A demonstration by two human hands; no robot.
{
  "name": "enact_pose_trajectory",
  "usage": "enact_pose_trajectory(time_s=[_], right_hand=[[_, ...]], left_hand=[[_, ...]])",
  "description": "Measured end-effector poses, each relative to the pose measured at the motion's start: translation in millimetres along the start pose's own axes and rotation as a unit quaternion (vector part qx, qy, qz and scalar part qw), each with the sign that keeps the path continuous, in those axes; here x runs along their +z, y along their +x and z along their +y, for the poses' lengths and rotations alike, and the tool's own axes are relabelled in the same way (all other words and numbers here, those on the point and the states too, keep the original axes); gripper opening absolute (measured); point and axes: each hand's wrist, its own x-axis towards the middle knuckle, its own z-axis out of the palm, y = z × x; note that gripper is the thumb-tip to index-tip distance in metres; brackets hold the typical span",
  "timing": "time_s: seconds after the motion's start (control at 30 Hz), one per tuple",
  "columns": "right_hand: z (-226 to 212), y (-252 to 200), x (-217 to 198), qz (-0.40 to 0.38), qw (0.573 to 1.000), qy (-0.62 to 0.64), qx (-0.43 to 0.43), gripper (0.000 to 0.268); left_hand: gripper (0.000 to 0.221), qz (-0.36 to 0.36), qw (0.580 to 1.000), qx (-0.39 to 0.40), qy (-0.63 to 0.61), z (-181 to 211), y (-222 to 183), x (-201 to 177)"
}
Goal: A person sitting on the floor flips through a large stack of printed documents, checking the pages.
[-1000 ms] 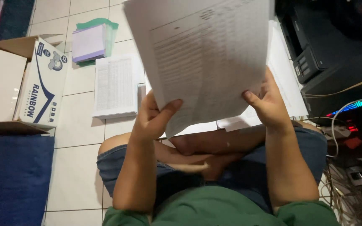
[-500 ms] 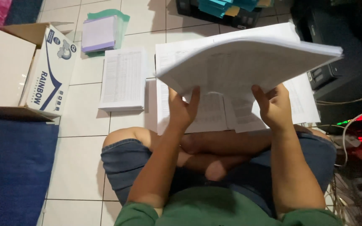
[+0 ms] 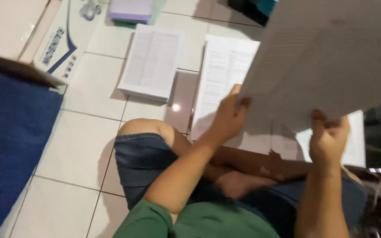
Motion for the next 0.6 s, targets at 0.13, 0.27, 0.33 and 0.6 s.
enact_pose_trajectory(time_s=[0.13, 0.27, 0.33, 0.6], right_hand=[[-37.1, 14.6, 41.1, -0.007, 0.993, 0.094, -0.067, 0.048], [-80.0, 44.9, 114.1, -0.09, 0.958, 0.271, -0.017, 0.036], [-96.3, 58.1, 168.4, -0.102, 0.953, 0.286, 0.011, 0.035], [-151.9, 68.8, 429.9, -0.2, 0.919, 0.174, 0.292, 0.029]], left_hand=[[0.024, -0.044, 0.996, -0.072, -0.027, 33.8, 14.2, -56.1], [0.033, 0.04, 0.999, -0.019, 0.029, 14.2, 53.8, -133.4], [0.029, 0.076, 0.997, 0.0, 0.033, -11.0, 77.7, -187.6], [0.035, 0.274, 0.937, -0.162, 0.147, -123.8, 63.5, -370.6]])
